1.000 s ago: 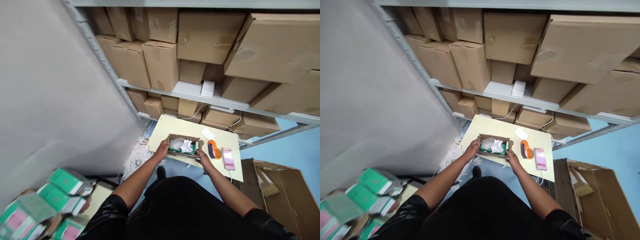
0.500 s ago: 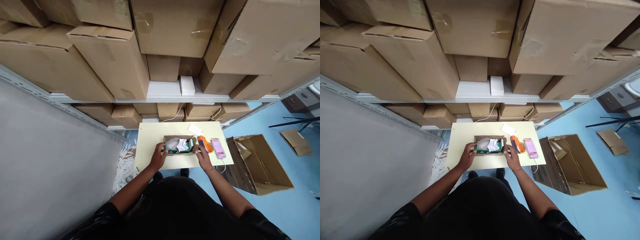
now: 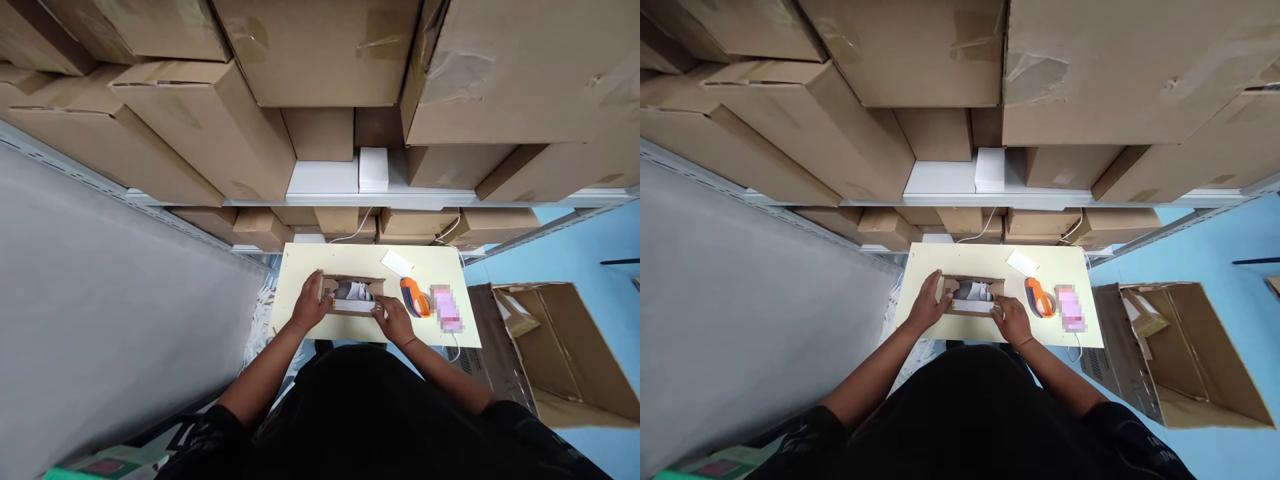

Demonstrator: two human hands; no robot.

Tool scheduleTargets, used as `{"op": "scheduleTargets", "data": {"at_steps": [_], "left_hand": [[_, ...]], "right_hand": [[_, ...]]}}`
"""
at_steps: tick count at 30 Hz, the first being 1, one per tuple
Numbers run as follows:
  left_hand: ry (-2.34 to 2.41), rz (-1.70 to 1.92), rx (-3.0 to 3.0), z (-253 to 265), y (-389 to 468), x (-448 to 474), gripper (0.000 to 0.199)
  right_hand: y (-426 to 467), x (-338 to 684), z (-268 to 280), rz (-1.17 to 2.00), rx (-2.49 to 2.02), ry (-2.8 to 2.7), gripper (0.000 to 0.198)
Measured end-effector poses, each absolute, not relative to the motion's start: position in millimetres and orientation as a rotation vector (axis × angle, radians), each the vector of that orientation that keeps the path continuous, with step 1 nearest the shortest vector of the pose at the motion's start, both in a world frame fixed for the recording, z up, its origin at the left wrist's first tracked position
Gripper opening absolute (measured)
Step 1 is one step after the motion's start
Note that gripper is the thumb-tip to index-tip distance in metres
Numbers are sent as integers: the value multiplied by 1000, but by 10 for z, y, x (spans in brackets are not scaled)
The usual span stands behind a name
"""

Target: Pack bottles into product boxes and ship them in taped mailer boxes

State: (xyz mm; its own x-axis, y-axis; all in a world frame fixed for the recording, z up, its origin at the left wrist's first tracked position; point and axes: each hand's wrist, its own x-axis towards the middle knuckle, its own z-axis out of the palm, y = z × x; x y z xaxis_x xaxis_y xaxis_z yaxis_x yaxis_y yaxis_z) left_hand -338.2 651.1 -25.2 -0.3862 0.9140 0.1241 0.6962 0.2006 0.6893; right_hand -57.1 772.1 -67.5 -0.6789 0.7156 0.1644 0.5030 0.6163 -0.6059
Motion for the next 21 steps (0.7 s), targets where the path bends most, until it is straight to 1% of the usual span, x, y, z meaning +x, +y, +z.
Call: {"op": "scheduleTargets", "data": {"at_steps": [1, 3, 5, 8, 11, 13, 16, 18, 21], "left_hand": [[2151, 959, 1547, -232, 6546, -3396, 68], [2113, 923, 1580, -221, 6569, -3402, 64], [2096, 922, 1620, -253, 6526, -3377, 52], [2090, 935, 1762, -362, 6422, -3311, 31], [2149, 881, 1888, -473, 6402, -3261, 21], [2218, 789, 1939, -516, 6442, -3241, 19], [2274, 625, 2003, -542, 6510, -3226, 21], [2180, 544, 2079, -545, 6532, -3228, 25], [1997, 522, 2123, -535, 6542, -3236, 34]], "right_hand": [[7728, -587, -692, 740, -976, -2449, 41], [7716, -626, -724, 742, -995, -2432, 41], [7674, -666, -754, 738, -1027, -2389, 41], [7598, -668, -774, 728, -1054, -2320, 33], [7596, -523, -751, 745, -1098, -2289, 26], [7673, -355, -729, 697, -1230, -2315, 25], [7886, -136, -740, 496, -1614, -2417, 29], [8041, -88, -789, 409, -1913, -2457, 36], [8203, -147, -879, 432, -2201, -2445, 40]]}}
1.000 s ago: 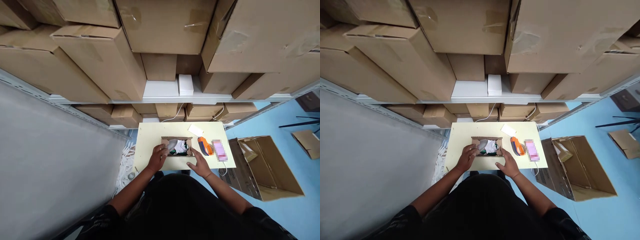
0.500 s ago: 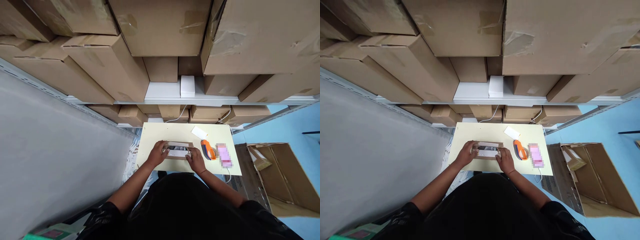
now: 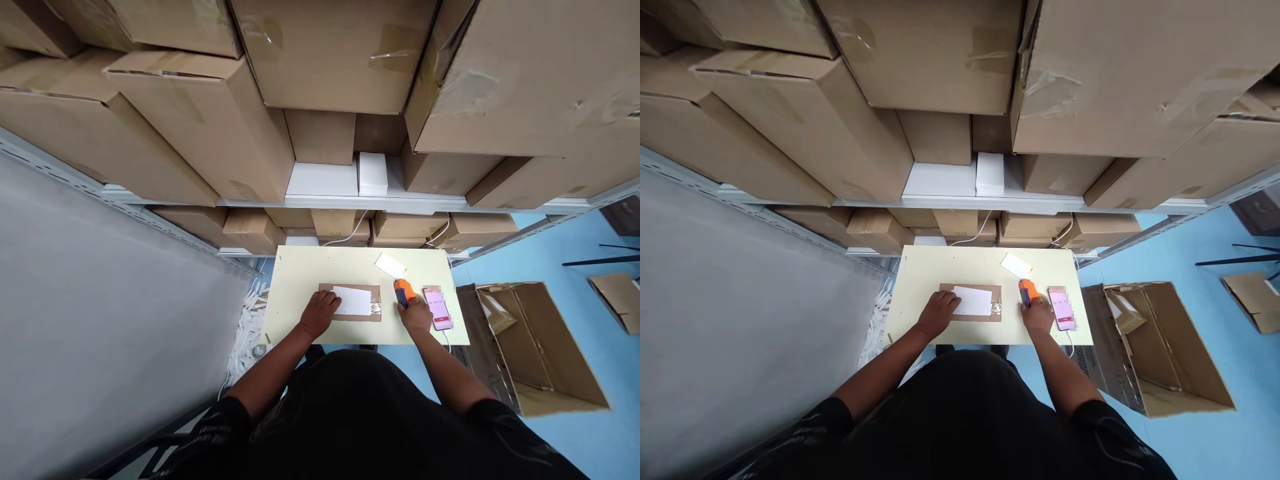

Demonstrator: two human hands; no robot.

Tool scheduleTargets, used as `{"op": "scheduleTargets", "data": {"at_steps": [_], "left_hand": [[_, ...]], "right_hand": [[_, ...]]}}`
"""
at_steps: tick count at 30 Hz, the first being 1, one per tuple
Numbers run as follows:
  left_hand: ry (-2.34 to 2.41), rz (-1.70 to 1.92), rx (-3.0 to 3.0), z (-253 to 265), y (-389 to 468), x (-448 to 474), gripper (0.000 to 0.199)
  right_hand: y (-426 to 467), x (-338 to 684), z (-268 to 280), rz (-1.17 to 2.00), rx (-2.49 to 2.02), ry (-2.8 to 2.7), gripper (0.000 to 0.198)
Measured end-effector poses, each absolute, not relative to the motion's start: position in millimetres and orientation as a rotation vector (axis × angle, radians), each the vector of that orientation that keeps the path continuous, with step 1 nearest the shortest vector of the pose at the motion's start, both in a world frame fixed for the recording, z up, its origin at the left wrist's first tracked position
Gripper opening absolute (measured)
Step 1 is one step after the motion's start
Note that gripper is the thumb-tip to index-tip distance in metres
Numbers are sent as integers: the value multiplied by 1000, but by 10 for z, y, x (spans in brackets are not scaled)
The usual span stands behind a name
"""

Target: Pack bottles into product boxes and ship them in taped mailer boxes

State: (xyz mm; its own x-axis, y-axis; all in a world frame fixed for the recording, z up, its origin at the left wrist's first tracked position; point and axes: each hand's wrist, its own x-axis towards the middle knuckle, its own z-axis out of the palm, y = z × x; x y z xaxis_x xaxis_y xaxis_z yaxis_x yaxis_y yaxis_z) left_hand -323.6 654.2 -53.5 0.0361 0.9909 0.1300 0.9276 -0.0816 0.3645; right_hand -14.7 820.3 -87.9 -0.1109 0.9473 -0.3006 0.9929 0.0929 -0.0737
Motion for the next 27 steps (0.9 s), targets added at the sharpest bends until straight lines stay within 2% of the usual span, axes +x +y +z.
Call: {"op": "scheduleTargets", "data": {"at_steps": [4, 7, 10, 12, 14, 16, 20, 23, 27], "left_hand": [[2010, 593, 2027, -501, 6556, -3173, 34], [2078, 654, 1919, -502, 6572, -3068, 27], [2099, 725, 1811, -536, 6593, -2994, 22], [2095, 796, 1742, -552, 6614, -2993, 22], [2065, 888, 1660, -539, 6634, -3035, 25], [1993, 990, 1531, -490, 6645, -3113, 27], [1707, 1197, 1048, -320, 6624, -3282, 31], [1526, 1261, 685, -209, 6596, -3327, 44], [1379, 1292, 313, -162, 6552, -3286, 41]], "right_hand": [[8235, -175, -823, -397, 1992, 2169, 35], [8160, -60, -547, -521, 2092, 2312, 33], [8045, -27, -142, -959, 2089, 2467, 27], [7969, -158, 101, -1290, 1935, 2486, 23], [7903, -408, 257, -1470, 1753, 2507, 24], [7857, -709, 308, -1472, 1626, 2557, 34], [7849, -1161, 227, -1271, 1444, 2659, 53], [7887, -1291, 193, -1125, 1352, 2692, 57], [7914, -1365, 271, -973, 1243, 2697, 57]]}}
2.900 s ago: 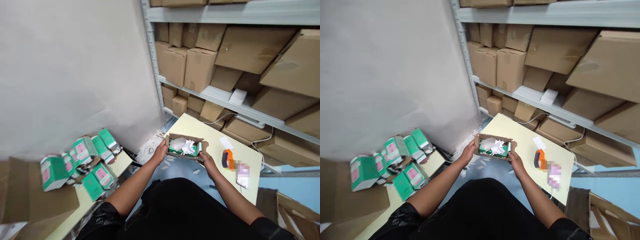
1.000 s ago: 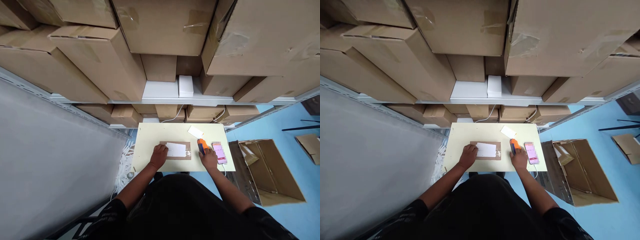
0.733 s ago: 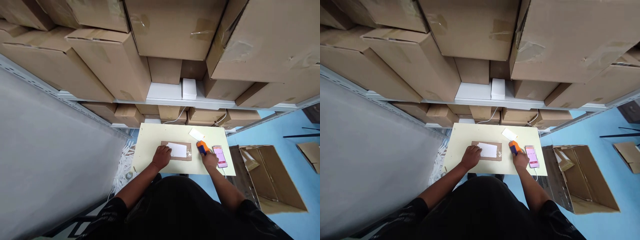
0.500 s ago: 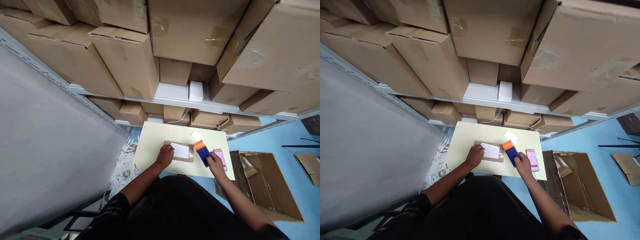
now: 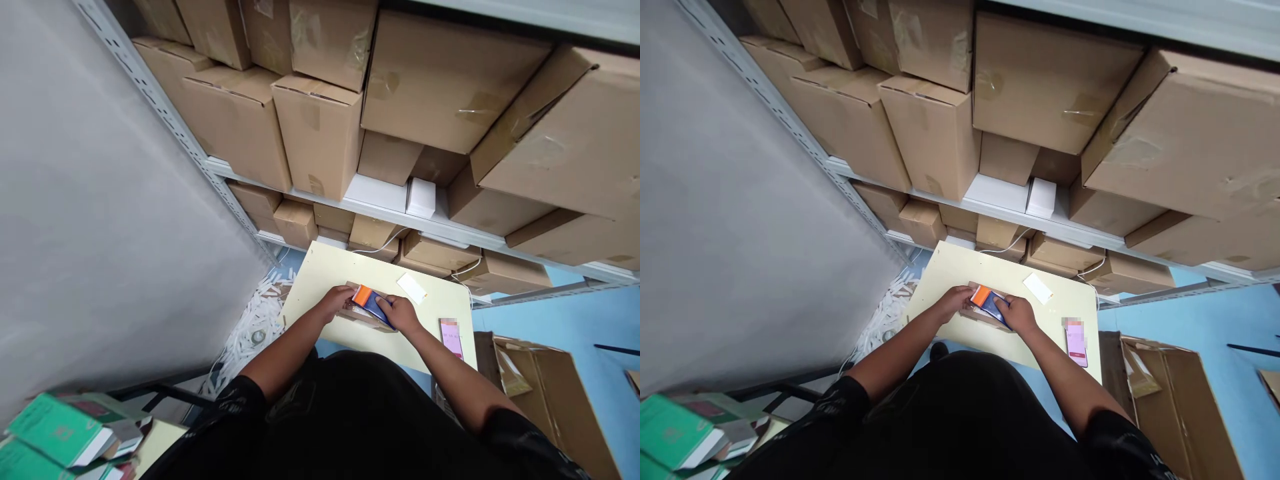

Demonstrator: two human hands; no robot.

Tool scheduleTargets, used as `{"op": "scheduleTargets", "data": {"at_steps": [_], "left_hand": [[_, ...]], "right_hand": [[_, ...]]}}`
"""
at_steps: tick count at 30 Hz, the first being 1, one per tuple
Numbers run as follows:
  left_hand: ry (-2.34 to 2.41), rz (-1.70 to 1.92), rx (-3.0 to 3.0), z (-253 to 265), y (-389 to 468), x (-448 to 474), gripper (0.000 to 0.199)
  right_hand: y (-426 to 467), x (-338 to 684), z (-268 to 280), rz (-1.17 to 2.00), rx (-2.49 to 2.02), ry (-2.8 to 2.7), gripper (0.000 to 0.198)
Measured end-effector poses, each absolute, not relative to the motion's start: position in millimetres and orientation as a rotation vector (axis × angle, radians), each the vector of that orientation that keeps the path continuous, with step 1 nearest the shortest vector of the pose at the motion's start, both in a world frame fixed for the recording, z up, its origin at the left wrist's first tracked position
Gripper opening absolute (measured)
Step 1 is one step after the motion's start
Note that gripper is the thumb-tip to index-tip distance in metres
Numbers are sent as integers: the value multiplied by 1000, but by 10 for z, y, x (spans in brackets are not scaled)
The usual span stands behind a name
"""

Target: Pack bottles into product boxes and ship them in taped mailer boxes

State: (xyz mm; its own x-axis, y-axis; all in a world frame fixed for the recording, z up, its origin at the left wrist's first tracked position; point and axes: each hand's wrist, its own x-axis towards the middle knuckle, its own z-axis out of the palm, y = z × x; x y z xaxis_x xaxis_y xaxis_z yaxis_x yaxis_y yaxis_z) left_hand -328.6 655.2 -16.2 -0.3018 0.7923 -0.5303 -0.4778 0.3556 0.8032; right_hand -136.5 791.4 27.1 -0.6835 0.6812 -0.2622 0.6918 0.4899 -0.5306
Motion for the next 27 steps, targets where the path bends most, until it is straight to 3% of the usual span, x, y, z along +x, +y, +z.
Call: {"op": "scheduleTargets", "data": {"at_steps": [6, 27], "left_hand": [[1261, 1415, 120, -259, 6427, -3235, 33], [2117, 1336, 338, -766, 6251, -3561, 12]], "right_hand": [[7907, -1502, 383, -825, 1097, 2697, 57], [8067, -1458, 404, -575, 1055, 2632, 59]]}}
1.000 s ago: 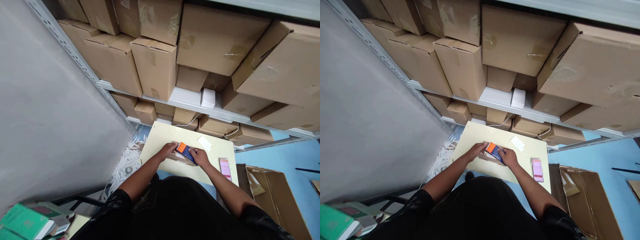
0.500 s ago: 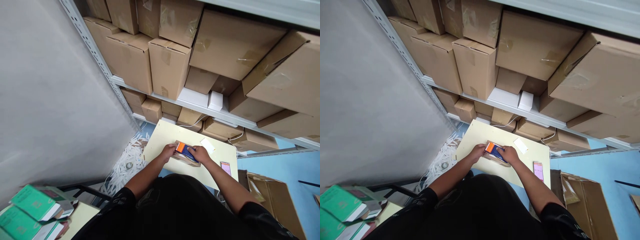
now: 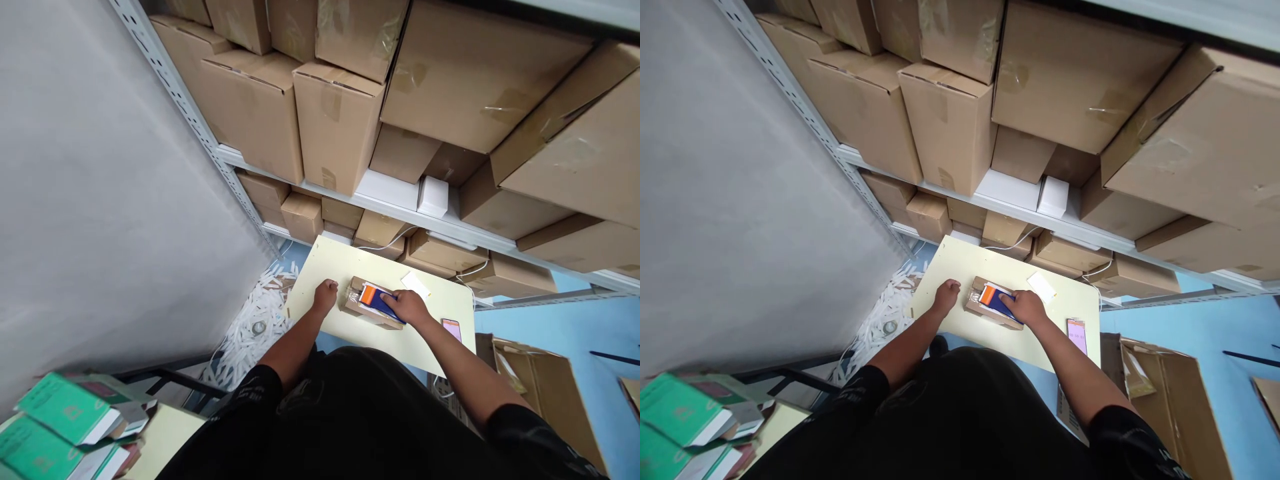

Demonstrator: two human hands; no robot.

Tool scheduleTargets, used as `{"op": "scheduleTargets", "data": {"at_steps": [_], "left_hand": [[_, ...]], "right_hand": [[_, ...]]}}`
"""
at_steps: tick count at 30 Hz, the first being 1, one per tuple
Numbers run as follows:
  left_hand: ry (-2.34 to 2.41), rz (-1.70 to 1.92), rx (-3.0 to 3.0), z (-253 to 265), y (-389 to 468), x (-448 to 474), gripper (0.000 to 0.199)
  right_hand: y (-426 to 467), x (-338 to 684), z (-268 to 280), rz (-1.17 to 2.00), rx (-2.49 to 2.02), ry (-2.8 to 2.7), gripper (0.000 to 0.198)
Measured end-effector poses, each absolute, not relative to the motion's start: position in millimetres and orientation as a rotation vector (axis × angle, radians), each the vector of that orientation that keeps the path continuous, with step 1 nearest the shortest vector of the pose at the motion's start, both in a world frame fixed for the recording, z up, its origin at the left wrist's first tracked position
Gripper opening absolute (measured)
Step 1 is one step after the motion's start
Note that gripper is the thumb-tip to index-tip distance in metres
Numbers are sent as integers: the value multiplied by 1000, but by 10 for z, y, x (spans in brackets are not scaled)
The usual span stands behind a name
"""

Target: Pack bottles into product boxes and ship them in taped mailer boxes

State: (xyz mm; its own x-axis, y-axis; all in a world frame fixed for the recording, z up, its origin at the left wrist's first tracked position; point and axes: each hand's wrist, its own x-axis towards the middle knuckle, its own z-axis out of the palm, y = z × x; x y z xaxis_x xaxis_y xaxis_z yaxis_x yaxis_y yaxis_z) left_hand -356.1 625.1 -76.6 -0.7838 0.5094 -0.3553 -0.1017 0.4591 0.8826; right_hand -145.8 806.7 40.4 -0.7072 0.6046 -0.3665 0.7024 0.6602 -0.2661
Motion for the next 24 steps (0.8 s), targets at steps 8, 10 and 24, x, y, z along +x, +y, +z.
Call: {"op": "scheduleTargets", "data": {"at_steps": [8, 10, 24], "left_hand": [[2279, 1517, 790, -356, 6079, -3465, 28], [2292, 1525, 895, -246, 6097, -3470, 28], [2291, 1379, 578, -798, 6189, -3462, 22]], "right_hand": [[8135, -1349, 325, -674, 1052, 2651, 59], [8158, -1307, 298, -705, 1042, 2661, 60], [8217, -1423, 386, -702, 962, 2533, 60]]}}
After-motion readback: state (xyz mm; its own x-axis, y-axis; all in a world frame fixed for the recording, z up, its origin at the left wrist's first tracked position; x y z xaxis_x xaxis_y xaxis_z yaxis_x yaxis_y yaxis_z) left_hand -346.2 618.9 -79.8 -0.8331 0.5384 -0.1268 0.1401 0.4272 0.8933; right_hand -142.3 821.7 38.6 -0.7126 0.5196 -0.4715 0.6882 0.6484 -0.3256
